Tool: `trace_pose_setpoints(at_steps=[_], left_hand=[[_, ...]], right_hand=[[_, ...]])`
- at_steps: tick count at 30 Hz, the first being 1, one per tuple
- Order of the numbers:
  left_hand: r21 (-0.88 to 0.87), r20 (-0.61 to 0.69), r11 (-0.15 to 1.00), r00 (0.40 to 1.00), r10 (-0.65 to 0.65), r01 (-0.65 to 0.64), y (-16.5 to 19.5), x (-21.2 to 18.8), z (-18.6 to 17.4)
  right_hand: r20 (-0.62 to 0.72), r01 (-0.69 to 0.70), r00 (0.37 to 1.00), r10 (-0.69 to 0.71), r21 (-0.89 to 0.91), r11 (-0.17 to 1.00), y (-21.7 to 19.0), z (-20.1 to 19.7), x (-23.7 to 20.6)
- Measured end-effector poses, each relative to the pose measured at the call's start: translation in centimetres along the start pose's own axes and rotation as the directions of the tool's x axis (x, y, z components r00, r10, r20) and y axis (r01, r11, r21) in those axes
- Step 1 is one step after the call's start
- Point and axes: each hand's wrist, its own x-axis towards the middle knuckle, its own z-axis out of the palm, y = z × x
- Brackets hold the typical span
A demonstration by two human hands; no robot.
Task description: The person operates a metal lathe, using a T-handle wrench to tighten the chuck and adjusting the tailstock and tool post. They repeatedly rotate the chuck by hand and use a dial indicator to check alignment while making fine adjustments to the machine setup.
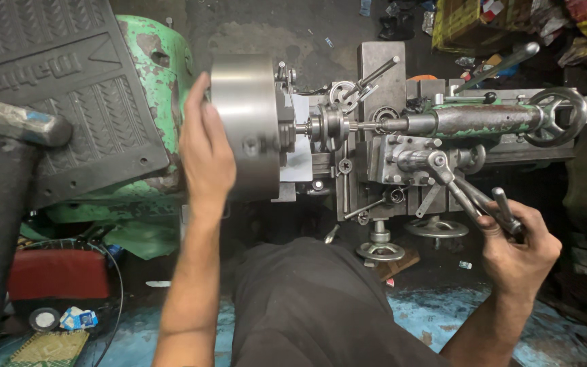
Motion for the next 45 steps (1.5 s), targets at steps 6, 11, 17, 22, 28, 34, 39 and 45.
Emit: trace_pose_setpoints(at_steps=[6,11,17,22,28,34,39,45], left_hand=[[0.092,-0.263,0.932,0.894,0.363,-0.351,-8.1,-10.4,2.8],[-0.093,-0.307,0.901,0.873,0.379,-0.424,-13.9,-15.4,6.9],[0.016,-0.295,0.949,0.905,0.305,-0.315,-11.2,-16.5,5.8],[-0.219,-0.195,0.976,0.98,-0.049,0.005,-8.4,-15.4,4.3],[-0.066,0.006,0.994,0.996,-0.085,0.086,-11.2,-15.2,4.8],[-0.13,0.014,0.991,0.999,0.044,-0.041,-12.6,-14.6,5.2],[-0.164,0.034,0.986,0.999,-0.037,0.042,-10.6,-14.1,4.1],[-0.078,0.175,0.985,0.975,-0.14,0.156,-6.6,-13.0,0.6]], right_hand=[[-0.004,0.032,0.999,-0.032,-0.018,0.999,0.2,0.0,-0.3],[0.011,0.059,0.998,-0.059,-0.001,0.998,0.2,-0.1,-0.3],[0.014,-0.022,1.0,0.022,-0.003,1.0,-0.2,0.0,-0.1],[0.0,-0.006,1.0,0.006,-0.05,0.999,-1.0,0.3,0.1],[-0.031,0.195,0.978,-0.205,-0.203,0.96,-4.6,0.9,0.8],[0.027,0.486,0.873,-0.487,-0.138,0.863,-11.2,2.2,0.2],[0.234,0.577,0.743,-0.627,0.249,0.778,-17.5,6.9,-1.2],[0.279,0.615,0.677,-0.682,0.295,0.731,-21.2,12.7,-2.5]])
